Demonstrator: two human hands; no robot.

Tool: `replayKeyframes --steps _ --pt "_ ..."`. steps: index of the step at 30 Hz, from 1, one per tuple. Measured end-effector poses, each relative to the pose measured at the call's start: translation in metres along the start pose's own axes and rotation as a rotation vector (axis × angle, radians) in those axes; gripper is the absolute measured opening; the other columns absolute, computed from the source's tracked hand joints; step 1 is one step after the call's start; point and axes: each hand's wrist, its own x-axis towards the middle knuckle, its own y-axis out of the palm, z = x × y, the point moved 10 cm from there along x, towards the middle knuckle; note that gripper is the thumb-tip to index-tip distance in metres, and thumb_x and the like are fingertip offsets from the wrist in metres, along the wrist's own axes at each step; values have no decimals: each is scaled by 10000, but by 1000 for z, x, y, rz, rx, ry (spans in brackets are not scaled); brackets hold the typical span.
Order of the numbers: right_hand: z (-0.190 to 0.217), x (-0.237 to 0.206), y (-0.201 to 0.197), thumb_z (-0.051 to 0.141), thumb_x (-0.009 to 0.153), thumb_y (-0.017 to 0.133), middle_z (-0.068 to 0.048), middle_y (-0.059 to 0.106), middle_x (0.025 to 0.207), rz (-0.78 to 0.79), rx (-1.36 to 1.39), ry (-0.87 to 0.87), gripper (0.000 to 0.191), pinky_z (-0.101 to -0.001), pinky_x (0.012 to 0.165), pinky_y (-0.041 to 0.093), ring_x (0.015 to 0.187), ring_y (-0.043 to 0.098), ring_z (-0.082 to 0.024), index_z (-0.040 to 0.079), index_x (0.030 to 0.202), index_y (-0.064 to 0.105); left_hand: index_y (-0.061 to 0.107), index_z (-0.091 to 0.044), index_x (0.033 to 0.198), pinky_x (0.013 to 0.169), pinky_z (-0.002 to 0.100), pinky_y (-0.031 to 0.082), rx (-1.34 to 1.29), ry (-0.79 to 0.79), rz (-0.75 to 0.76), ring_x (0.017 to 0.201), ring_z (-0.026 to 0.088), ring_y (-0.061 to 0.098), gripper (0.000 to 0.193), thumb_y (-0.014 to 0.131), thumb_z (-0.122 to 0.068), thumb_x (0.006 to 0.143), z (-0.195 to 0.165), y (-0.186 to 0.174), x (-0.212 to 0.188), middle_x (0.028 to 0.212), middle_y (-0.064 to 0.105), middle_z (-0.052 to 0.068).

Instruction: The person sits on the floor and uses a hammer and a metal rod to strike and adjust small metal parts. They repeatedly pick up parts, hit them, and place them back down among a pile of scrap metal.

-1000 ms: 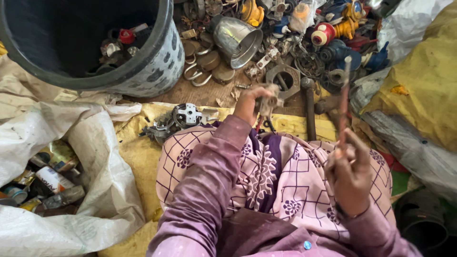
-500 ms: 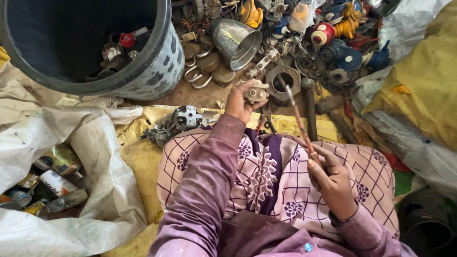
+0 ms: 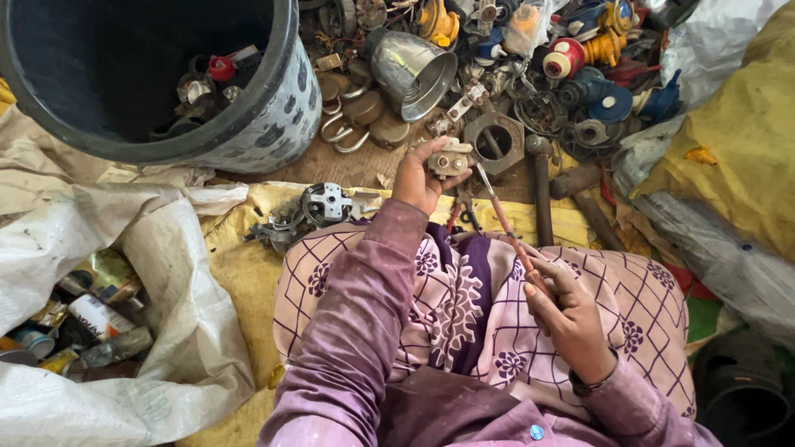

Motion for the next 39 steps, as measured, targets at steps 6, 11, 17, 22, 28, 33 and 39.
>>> replayKeyframes --steps 6,11,17,22,28,33,39 --pt "-1 -1 1 95 964 609 58 515 714 6 18 17 465 -192 440 321 522 416 -22 65 1427 569 601 81 1236 844 500 647 24 8 -7 1006 403 735 424 638 -209 929 -2 5 -3 1169 692 286" --pt "-9 2 2 108 959 621 59 502 712 24 17 42 465 -191 444 308 529 404 -19 71 1420 577 522 119 1272 760 472 682 148 104 -77 965 370 741 485 709 -108 886 -14 10 -9 1124 703 286" --pt "-20 3 -1 121 957 633 63 527 732 17 -10 78 414 -200 458 314 552 412 -25 47 1363 609 402 26 1392 668 399 664 302 152 -154 918 270 730 690 747 -81 805 -22 20 -17 1141 691 183" --pt "-15 2 0 118 956 639 62 522 722 12 -46 48 423 -199 460 318 551 414 -23 47 1371 607 349 52 1460 704 395 656 381 139 -176 1005 271 702 829 778 -103 768 -22 23 -20 1226 645 216" --pt "-11 2 -1 133 963 625 68 514 706 8 -42 57 454 -198 440 310 527 405 -22 64 1410 587 84 56 1579 768 385 666 456 95 -271 1143 300 644 1103 794 -144 759 -18 12 -20 1357 519 241" --pt "-21 4 -2 134 956 635 60 511 698 24 -63 67 432 -204 439 314 523 407 -28 52 1378 598 364 16 1370 744 396 659 339 131 -185 995 274 696 718 763 -110 786 -19 16 -18 1190 647 184" --pt "-37 2 5 125 961 638 41 534 715 82 13 150 361 -211 453 327 539 425 -36 23 1307 625 583 -51 1122 636 321 646 199 226 -94 828 227 737 350 784 -61 835 -27 21 -13 1058 700 137"
